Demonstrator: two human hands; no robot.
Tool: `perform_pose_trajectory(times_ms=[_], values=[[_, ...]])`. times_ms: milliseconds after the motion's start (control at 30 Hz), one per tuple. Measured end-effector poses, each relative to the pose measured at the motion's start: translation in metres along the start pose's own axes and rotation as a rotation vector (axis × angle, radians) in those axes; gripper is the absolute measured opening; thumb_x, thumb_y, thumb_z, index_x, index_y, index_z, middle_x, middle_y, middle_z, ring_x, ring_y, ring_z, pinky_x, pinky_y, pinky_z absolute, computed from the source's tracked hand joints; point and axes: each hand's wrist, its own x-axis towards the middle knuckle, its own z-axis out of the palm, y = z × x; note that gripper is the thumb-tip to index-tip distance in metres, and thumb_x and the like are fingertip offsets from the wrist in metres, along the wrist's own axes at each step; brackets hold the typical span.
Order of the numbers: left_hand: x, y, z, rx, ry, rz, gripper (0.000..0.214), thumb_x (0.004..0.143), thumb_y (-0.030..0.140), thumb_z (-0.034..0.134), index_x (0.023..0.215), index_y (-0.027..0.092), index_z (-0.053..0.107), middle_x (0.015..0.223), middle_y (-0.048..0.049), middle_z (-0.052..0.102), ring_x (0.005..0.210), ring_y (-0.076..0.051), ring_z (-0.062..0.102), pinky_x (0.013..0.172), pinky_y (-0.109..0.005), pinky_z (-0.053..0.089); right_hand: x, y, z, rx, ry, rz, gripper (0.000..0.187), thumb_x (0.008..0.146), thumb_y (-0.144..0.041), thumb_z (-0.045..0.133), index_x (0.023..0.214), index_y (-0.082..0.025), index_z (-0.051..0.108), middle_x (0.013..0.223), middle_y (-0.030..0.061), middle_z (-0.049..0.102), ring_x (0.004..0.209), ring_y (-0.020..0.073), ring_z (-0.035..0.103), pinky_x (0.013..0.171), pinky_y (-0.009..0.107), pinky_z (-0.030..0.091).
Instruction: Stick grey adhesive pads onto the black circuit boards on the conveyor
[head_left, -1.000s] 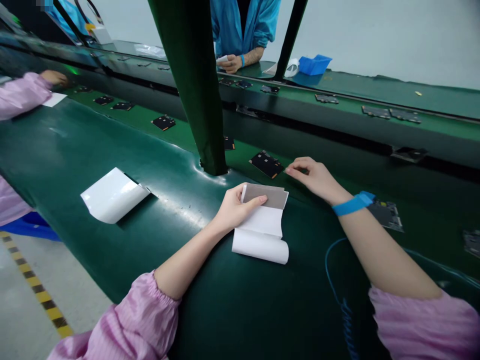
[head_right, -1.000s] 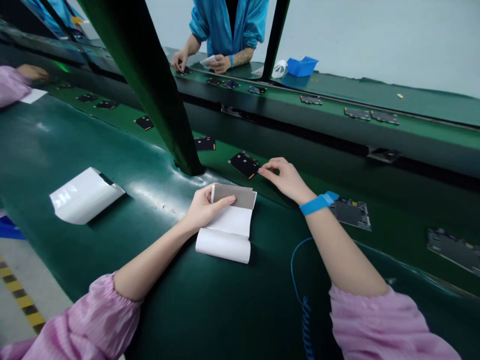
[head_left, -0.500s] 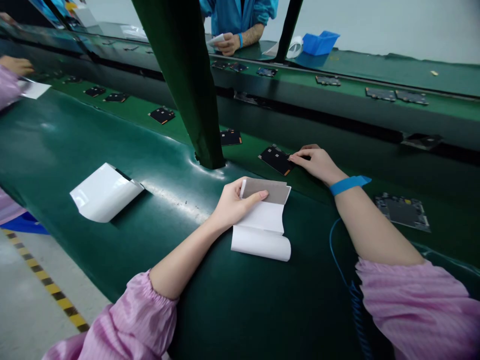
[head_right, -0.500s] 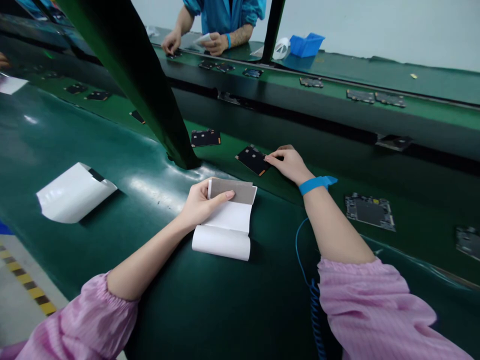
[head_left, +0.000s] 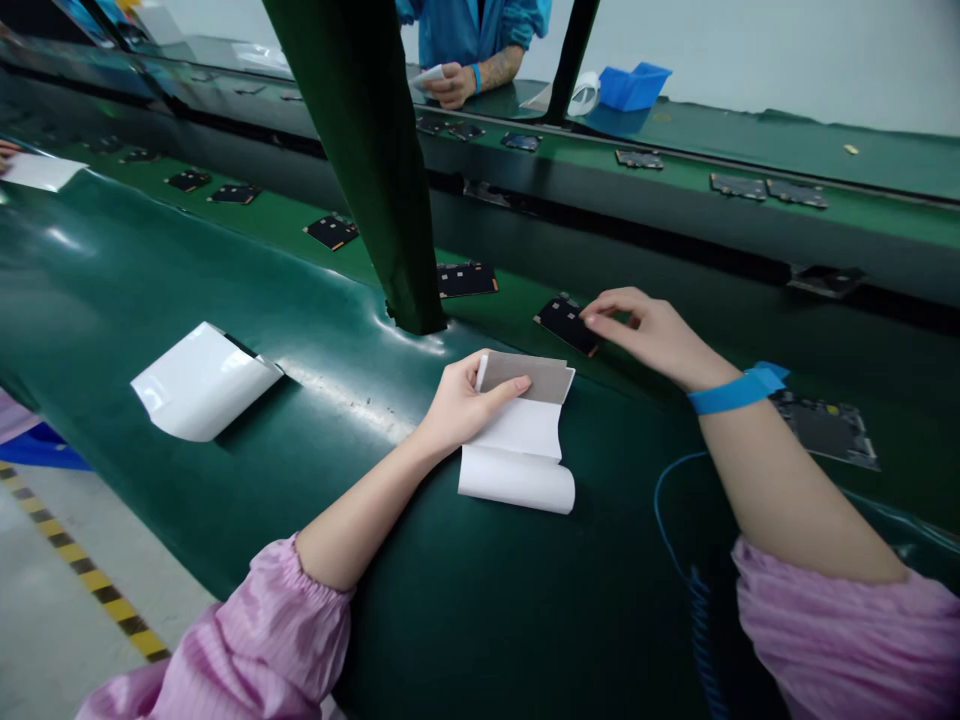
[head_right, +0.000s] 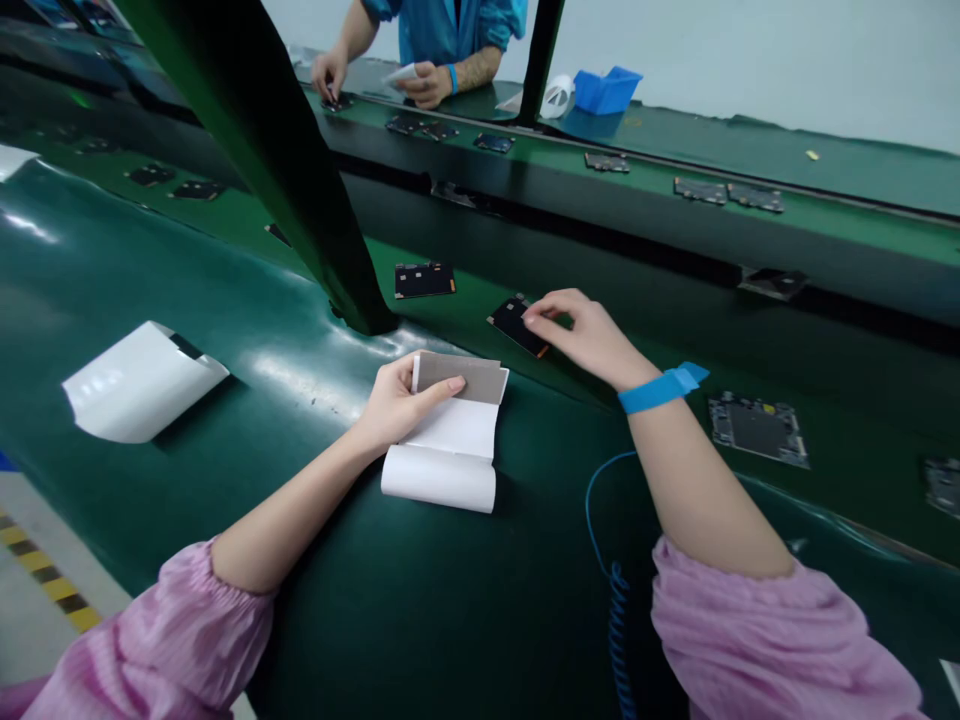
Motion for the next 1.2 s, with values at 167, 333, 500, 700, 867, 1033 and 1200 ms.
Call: perform_pose_trajectory(times_ms=[167, 333, 500, 700, 867, 1033, 1200], values=[[0.000, 0.000, 0.000, -0.002, 0.018, 0.017, 0.023, 0.069, 0.034, 0.075, 0.077, 0.015, 0.064, 0.072, -0.0027, 0.066, 0.065, -0.015, 0.059, 0.057, -0.024, 0.046, -0.013, -0.043, 0.002, 0.028, -0.290, -0.152, 0.047, 0.075, -0.069, 0.057, 0.072, -0.025, 0.071, 0.101, 0.0085, 0.064, 0.092, 0.0255, 0.059, 0.077, 0.038, 0.047], [0.000, 0.000, 0.001, -0.007, 0.018, 0.017, 0.023, 0.069, 0.034, 0.074, 0.076, 0.015, 0.063, 0.072, -0.0029, 0.066, 0.065, -0.014, 0.059, 0.056, -0.024, 0.046, -0.012, -0.040, 0.001, -0.013, -0.340, -0.163, 0.049, 0.071, -0.072, 0.058, 0.071, -0.025, 0.071, 0.101, 0.0080, 0.063, 0.093, 0.0259, 0.058, 0.078, 0.039, 0.047], [0.001, 0.002, 0.001, 0.011, 0.010, 0.016, 0.021, 0.070, 0.033, 0.073, 0.077, 0.015, 0.063, 0.073, -0.0027, 0.066, 0.066, -0.014, 0.059, 0.057, -0.023, 0.046, -0.012, -0.039, -0.004, -0.077, -0.270, -0.168, 0.047, 0.075, -0.069, 0.056, 0.074, -0.025, 0.072, 0.103, 0.0079, 0.060, 0.081, 0.0214, 0.057, 0.070, 0.037, 0.047], [0.000, 0.003, 0.002, -0.018, -0.013, -0.044, 0.019, 0.072, 0.030, 0.071, 0.078, 0.015, 0.061, 0.073, -0.0013, 0.064, 0.067, -0.013, 0.059, 0.057, -0.022, 0.044, 0.022, -0.027, 0.001, -0.185, -0.129, -0.174, 0.041, 0.078, -0.061, 0.057, 0.076, -0.022, 0.071, 0.104, 0.0080, 0.061, 0.074, 0.0190, 0.056, 0.066, 0.037, 0.046], [-0.001, 0.001, 0.002, -0.036, -0.025, -0.058, 0.017, 0.074, 0.028, 0.070, 0.077, 0.015, 0.060, 0.072, -0.0003, 0.062, 0.067, -0.012, 0.057, 0.058, -0.022, 0.042, 0.092, -0.012, 0.023, -0.274, -0.293, -0.241, 0.036, 0.077, -0.056, 0.057, 0.076, -0.022, 0.068, 0.089, 0.0076, 0.066, 0.078, 0.0220, 0.059, 0.073, 0.037, 0.044], [-0.001, 0.001, 0.002, -0.047, -0.041, -0.087, 0.016, 0.075, 0.028, 0.069, 0.080, 0.015, 0.061, 0.075, -0.0008, 0.063, 0.068, -0.013, 0.058, 0.058, -0.022, 0.042, 0.132, -0.006, 0.031, -0.292, -0.410, -0.129, 0.036, 0.076, -0.055, 0.057, 0.083, -0.021, 0.066, 0.082, 0.0061, 0.068, 0.077, 0.0219, 0.061, 0.071, 0.034, 0.042], [-0.001, 0.004, 0.003, -0.040, -0.042, -0.104, 0.013, 0.075, 0.025, 0.069, 0.079, 0.015, 0.062, 0.077, -0.0015, 0.065, 0.070, -0.013, 0.060, 0.059, -0.022, 0.043, 0.134, 0.002, 0.022, -0.230, -0.493, -0.110, 0.047, 0.072, -0.065, 0.057, 0.086, -0.021, 0.066, 0.086, 0.0069, 0.068, 0.080, 0.0229, 0.061, 0.069, 0.035, 0.042]])
